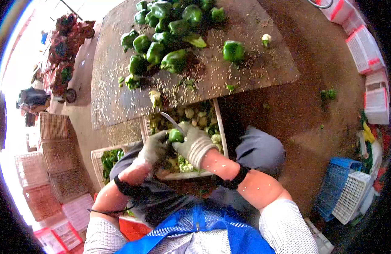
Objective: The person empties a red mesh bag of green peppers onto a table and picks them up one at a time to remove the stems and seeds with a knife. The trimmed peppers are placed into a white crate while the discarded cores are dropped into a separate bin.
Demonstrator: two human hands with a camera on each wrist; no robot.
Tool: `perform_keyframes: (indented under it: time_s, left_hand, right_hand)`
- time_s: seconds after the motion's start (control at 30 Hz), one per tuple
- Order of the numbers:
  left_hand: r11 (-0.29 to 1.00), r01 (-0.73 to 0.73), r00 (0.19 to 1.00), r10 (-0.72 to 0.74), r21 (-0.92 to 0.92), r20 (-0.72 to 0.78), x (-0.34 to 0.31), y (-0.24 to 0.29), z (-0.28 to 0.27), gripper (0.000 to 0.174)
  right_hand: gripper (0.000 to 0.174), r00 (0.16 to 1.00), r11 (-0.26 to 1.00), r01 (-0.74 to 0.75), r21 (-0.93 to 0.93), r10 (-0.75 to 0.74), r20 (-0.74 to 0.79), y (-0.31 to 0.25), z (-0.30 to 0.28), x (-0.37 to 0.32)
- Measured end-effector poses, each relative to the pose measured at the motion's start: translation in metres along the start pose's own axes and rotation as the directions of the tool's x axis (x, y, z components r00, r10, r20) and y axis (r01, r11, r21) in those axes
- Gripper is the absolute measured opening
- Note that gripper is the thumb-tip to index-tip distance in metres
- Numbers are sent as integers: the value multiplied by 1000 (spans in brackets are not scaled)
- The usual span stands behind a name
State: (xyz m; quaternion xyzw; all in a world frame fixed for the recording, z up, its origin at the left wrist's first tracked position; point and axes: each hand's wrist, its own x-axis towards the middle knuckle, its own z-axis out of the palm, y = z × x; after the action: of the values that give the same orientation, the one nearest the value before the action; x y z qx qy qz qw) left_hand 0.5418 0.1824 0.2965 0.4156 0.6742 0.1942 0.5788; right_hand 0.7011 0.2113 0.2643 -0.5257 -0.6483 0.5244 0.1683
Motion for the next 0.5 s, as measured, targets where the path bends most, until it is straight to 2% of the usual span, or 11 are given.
perform_keyframes:
  time_s: [0.07, 0.1, 0.13, 0.17, 0.2, 0.27, 0.3, 0.33, 0.4, 0.43, 0.5]
  left_hand:
    - [853, 119, 993, -110, -508, 48, 35, -70, 0, 22]
    - [600, 292, 953, -250, -744, 173, 32, -51, -1, 24]
    - [621, 214, 977, -140, -754, 162, 25, -48, -4, 26]
    - [628, 133, 989, -28, -767, 149, 17, -45, -6, 28]
    - [717, 84, 993, -1, -692, 120, 21, -46, -11, 31]
    - [643, 105, 990, 3, -758, 140, 4, -40, -17, 36]
    - [691, 55, 988, 67, -721, 140, 7, -49, -19, 32]
    - [820, 109, 990, -40, -562, 133, 0, -36, -23, 29]
    - [978, 49, 996, -32, -200, 86, -8, -23, -31, 28]
    - [980, -74, 995, 84, -184, 47, -5, -30, -32, 30]
    - [983, -185, 972, 181, 12, 148, 0, -39, -40, 28]
  right_hand:
    - [33, 966, 965, 257, -52, -258, -25, -8, 15, -9]
    - [36, 981, 981, 194, -1, -194, 4, -20, 13, -16]
    - [41, 923, 928, 372, -23, -372, -98, -15, 13, -15]
    - [43, 935, 925, 352, 144, -343, -86, -16, 6, -8]
    - [45, 966, 933, 257, 250, -249, -66, -22, -4, -9]
    - [48, 1000, 921, -7, 389, 12, -12, -32, -26, -13]
    - [48, 991, 944, 134, 302, -127, -42, -9, -27, -6]
    - [47, 993, 924, 103, 369, -117, 17, -10, -33, -7]
    - [43, 997, 922, 58, 384, -71, 19, -4, -33, -8]
    - [42, 998, 910, 37, 412, -58, 39, -5, -32, -10]
    - [39, 998, 880, -10, 475, -24, 65, -6, -29, -12]
